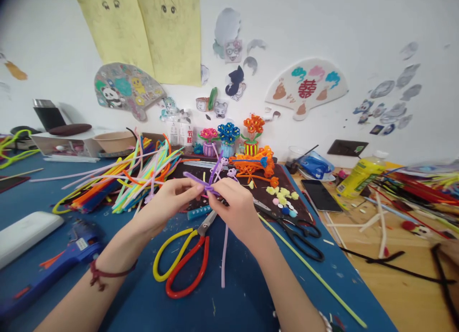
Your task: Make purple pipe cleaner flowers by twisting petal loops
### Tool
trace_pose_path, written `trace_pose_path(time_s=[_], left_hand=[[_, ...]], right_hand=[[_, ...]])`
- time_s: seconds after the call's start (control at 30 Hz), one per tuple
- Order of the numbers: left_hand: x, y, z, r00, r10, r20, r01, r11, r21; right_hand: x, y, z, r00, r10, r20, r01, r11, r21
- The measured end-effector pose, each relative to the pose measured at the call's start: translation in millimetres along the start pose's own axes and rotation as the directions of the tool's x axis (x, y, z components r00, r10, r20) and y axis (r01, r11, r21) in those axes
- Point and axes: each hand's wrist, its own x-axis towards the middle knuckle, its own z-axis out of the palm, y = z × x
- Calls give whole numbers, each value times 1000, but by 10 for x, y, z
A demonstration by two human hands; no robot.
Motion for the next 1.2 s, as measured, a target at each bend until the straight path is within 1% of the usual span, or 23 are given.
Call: trace_pose_path(time_s=[0.1,0.23,0.3,0.37,0.4,0.43,0.5,0.53,0.6,0.63,0.67,0.7,0.73,0.77,0.8,0.83,0.87,0.9,0.93,0.97,1.03,1.1,1.2], left_hand=[[-12,26,-5,1000,-6,15,7,998,-69],[-2,22,-30,997,47,62,-45,999,-30],[5,11,-44,991,106,86,-110,993,35],[9,1,-57,965,250,82,-260,953,156],[8,-4,-63,931,356,86,-366,900,237],[5,-10,-70,876,471,103,-478,818,320],[-6,-26,-82,720,671,174,-661,589,466],[-12,-37,-86,635,741,218,-716,460,524],[-20,-64,-86,487,827,282,-747,228,624],[-20,-77,-84,440,848,296,-735,151,661],[-17,-86,-79,424,857,294,-719,121,684],[-12,-92,-74,442,857,267,-704,147,694],[-4,-92,-67,495,842,214,-686,227,691],[5,-88,-58,574,806,142,-653,346,673],[14,-80,-48,667,743,62,-599,485,638],[22,-71,-36,758,652,-8,-528,620,580],[28,-62,-22,836,546,-56,-450,740,501],[31,-53,-7,896,437,-79,-372,836,404],[32,-46,9,939,335,-78,-300,908,294],[31,-40,24,967,248,-63,-233,955,181],[26,-31,46,993,112,-30,-112,994,-17],[21,-26,54,1000,10,1,-10,988,-151],[13,-23,41,994,-86,74,103,955,-279]], right_hand=[[-8,16,5,999,-32,21,32,999,3],[9,-11,-11,1000,-14,20,13,1000,25],[26,-36,-29,999,28,18,-29,998,47],[39,-53,-48,994,100,36,-103,992,76],[42,-55,-55,988,146,51,-151,983,103],[42,-52,-58,978,195,68,-203,968,145],[33,-33,-54,953,282,110,-301,917,263],[25,-21,-48,940,314,131,-340,884,322],[11,-2,-37,921,354,164,-390,829,402],[7,2,-35,916,364,169,-401,815,419],[7,2,-37,915,369,165,-403,813,421],[9,-3,-44,917,369,153,-399,821,409],[16,-12,-54,921,365,133,-387,837,386],[25,-24,-67,929,355,107,-370,862,348],[36,-36,-81,939,336,78,-344,891,296],[47,-48,-94,951,305,50,-308,922,235],[57,-57,-104,966,258,26,-259,951,171],[65,-62,-111,980,200,6,-199,974,110],[69,-62,-112,991,135,-9,-134,989,58],[69,-57,-110,997,71,-19,-70,997,17],[61,-38,-96,999,-33,-28,32,999,-41],[45,-13,-79,995,-95,-17,93,993,-72],[20,18,-64,991,-129,23,131,989,-73]])
